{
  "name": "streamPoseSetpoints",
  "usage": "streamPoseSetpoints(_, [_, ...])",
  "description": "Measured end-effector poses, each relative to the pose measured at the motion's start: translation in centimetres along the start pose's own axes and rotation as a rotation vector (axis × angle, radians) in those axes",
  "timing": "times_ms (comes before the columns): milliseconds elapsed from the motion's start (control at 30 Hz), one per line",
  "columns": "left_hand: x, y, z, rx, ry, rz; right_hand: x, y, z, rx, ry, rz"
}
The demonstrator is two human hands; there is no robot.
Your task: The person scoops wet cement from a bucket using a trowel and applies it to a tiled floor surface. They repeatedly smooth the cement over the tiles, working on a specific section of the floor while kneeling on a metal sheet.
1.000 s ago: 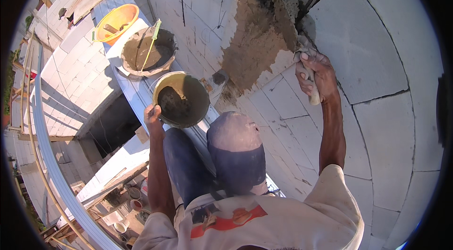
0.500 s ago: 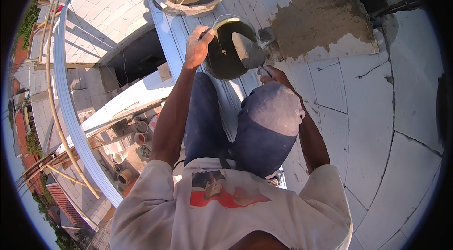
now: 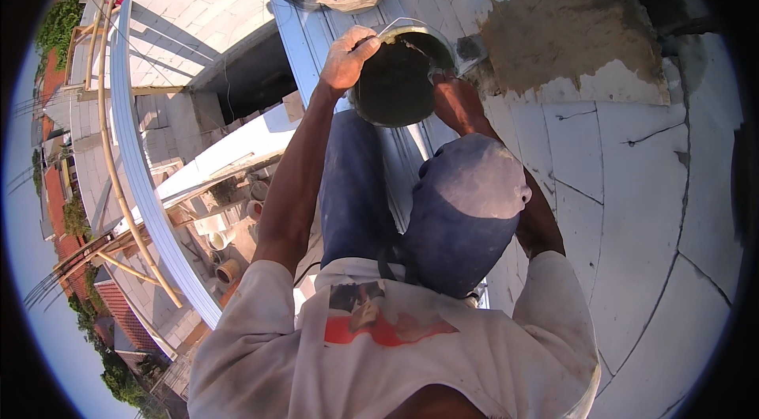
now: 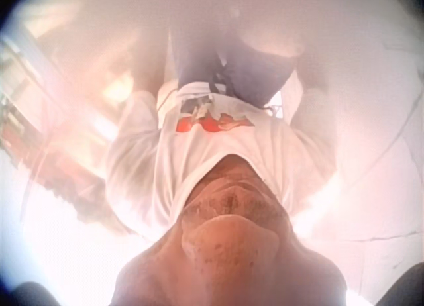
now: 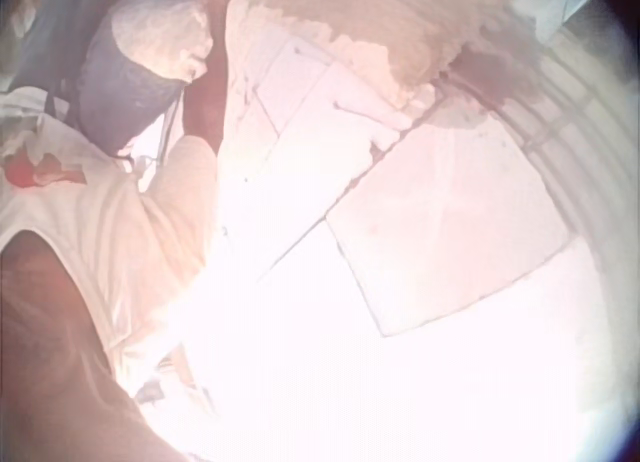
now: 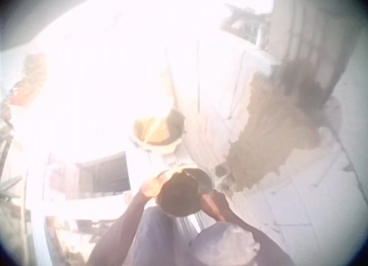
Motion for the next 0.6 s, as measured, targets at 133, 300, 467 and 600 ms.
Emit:
streamPoseSetpoints(133, [0.3,0.2,1.0,-0.026,-0.056,-0.015,0.5,-6.2,-2.5,0.203,0.131,-0.178])
streamPoseSetpoints(300, [1.2,1.3,0.1,-0.089,-0.125,-0.030,-0.4,-0.8,-1.0,0.128,-0.257,0.498])
streamPoseSetpoints(467, [0.9,-0.3,-0.4,-0.038,0.007,-0.107,1.9,-3.0,-2.5,0.277,0.237,-0.132])
streamPoseSetpoints(600, [0.4,-0.3,-0.3,-0.050,-0.007,-0.083,1.4,0.3,0.2,0.152,0.047,0.083])
Point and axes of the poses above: each hand's wrist, its own z-axis towards the middle knuckle, its own y-axis out of the back of the hand, x = y × z, the point moved 4 cm from there along z, towards the middle knuckle, and after that the axes turned 8 degrees about -x, right-handed, at the moved point
